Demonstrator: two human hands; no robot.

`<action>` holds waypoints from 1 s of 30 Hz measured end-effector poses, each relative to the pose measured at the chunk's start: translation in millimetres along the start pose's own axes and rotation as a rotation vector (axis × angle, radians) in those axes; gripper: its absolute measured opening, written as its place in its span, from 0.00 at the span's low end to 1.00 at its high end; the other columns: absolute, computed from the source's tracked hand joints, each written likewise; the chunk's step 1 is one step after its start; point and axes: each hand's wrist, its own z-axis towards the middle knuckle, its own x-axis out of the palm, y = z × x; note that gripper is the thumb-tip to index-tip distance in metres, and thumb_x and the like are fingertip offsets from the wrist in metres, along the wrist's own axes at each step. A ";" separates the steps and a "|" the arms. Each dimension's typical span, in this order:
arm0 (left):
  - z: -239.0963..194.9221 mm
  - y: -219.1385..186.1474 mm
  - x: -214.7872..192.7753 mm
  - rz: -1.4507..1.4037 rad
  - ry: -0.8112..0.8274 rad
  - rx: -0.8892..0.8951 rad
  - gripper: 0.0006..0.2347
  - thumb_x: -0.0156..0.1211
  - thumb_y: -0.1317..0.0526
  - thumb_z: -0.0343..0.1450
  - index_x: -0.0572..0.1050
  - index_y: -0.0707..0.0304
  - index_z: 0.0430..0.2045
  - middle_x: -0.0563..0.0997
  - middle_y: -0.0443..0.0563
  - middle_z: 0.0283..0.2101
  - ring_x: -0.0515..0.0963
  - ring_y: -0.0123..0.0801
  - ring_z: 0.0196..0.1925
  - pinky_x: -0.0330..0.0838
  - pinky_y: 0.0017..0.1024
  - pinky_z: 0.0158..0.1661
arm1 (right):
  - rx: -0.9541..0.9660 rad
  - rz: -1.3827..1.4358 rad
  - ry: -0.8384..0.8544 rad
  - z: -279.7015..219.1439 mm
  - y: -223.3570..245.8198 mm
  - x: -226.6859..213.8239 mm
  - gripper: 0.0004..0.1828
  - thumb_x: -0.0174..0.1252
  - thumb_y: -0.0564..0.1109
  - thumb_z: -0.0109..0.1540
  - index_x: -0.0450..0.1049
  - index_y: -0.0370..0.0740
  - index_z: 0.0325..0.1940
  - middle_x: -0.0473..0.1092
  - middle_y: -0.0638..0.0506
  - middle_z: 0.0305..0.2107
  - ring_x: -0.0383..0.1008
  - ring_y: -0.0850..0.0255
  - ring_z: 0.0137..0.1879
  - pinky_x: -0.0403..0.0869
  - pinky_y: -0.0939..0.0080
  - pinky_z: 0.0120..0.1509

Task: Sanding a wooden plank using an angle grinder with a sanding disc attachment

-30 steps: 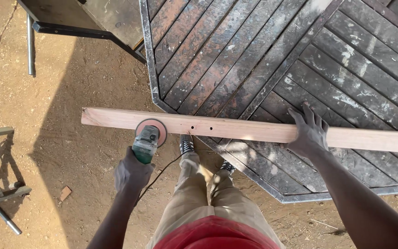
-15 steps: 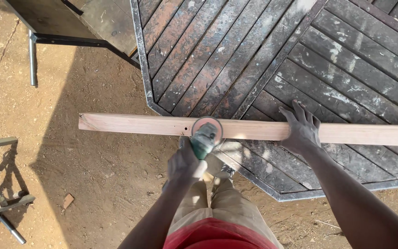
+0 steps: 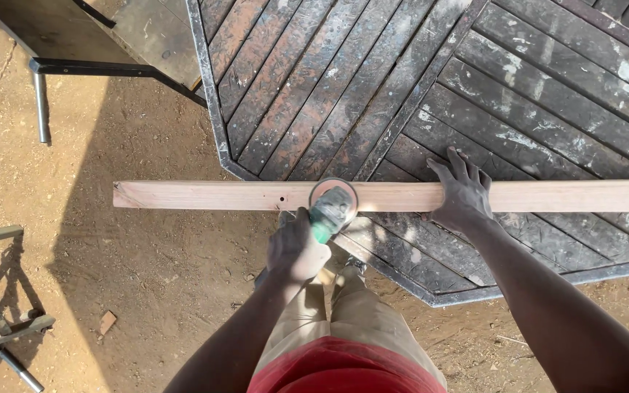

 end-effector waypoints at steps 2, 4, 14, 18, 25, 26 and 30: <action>6.4 -13.1 26.2 -0.017 0.060 0.172 0.25 0.58 0.60 0.60 0.68 0.60 0.54 0.85 0.61 0.43 0.84 0.55 0.51 0.78 0.50 0.50 | -0.013 0.044 0.011 -2.5 1.2 -4.7 0.67 0.80 0.65 0.34 0.60 0.65 0.75 0.46 0.50 0.77 0.47 0.49 0.81 0.52 0.41 0.75; 7.9 -9.1 18.4 -0.069 0.035 0.142 0.23 0.58 0.60 0.59 0.73 0.62 0.50 0.85 0.61 0.41 0.85 0.56 0.49 0.78 0.49 0.47 | -0.024 0.049 0.011 -2.8 2.0 -7.6 0.66 0.79 0.65 0.34 0.59 0.66 0.75 0.45 0.50 0.77 0.46 0.49 0.81 0.52 0.40 0.75; -2.9 89.7 -8.2 0.001 -0.133 -0.227 0.27 0.63 0.55 0.60 0.67 0.55 0.55 0.84 0.67 0.46 0.82 0.62 0.53 0.75 0.54 0.52 | -0.011 0.068 -0.011 -1.8 3.8 -5.5 0.62 0.80 0.60 0.36 0.63 0.61 0.73 0.46 0.49 0.77 0.46 0.49 0.80 0.50 0.41 0.77; -2.5 37.9 16.2 -0.013 -0.088 -0.190 0.28 0.62 0.55 0.59 0.66 0.54 0.56 0.84 0.64 0.48 0.82 0.59 0.55 0.75 0.52 0.54 | -0.036 0.083 -0.006 -4.2 3.6 -8.4 0.63 0.80 0.60 0.36 0.61 0.61 0.74 0.45 0.49 0.77 0.45 0.49 0.81 0.48 0.40 0.77; -3.6 -19.2 34.1 -0.114 0.160 0.044 0.26 0.59 0.62 0.61 0.68 0.60 0.57 0.83 0.62 0.47 0.82 0.53 0.55 0.76 0.49 0.56 | -0.051 0.049 0.010 -0.1 0.5 -5.9 0.65 0.79 0.66 0.34 0.59 0.68 0.74 0.45 0.53 0.78 0.44 0.52 0.82 0.50 0.40 0.76; -7.4 -15.3 25.3 -0.114 0.149 0.034 0.27 0.60 0.62 0.60 0.69 0.62 0.56 0.84 0.63 0.46 0.83 0.54 0.54 0.76 0.49 0.56 | -0.044 0.043 0.000 -3.1 -2.6 -6.7 0.64 0.78 0.67 0.35 0.60 0.68 0.74 0.46 0.53 0.78 0.45 0.51 0.81 0.50 0.40 0.76; -28.2 32.7 -10.4 -0.010 0.050 -0.105 0.22 0.56 0.60 0.66 0.65 0.58 0.57 0.85 0.62 0.48 0.83 0.52 0.55 0.76 0.47 0.57 | -0.039 0.058 0.003 -3.4 -0.2 -7.9 0.65 0.79 0.65 0.35 0.60 0.67 0.74 0.45 0.54 0.78 0.45 0.52 0.81 0.51 0.40 0.75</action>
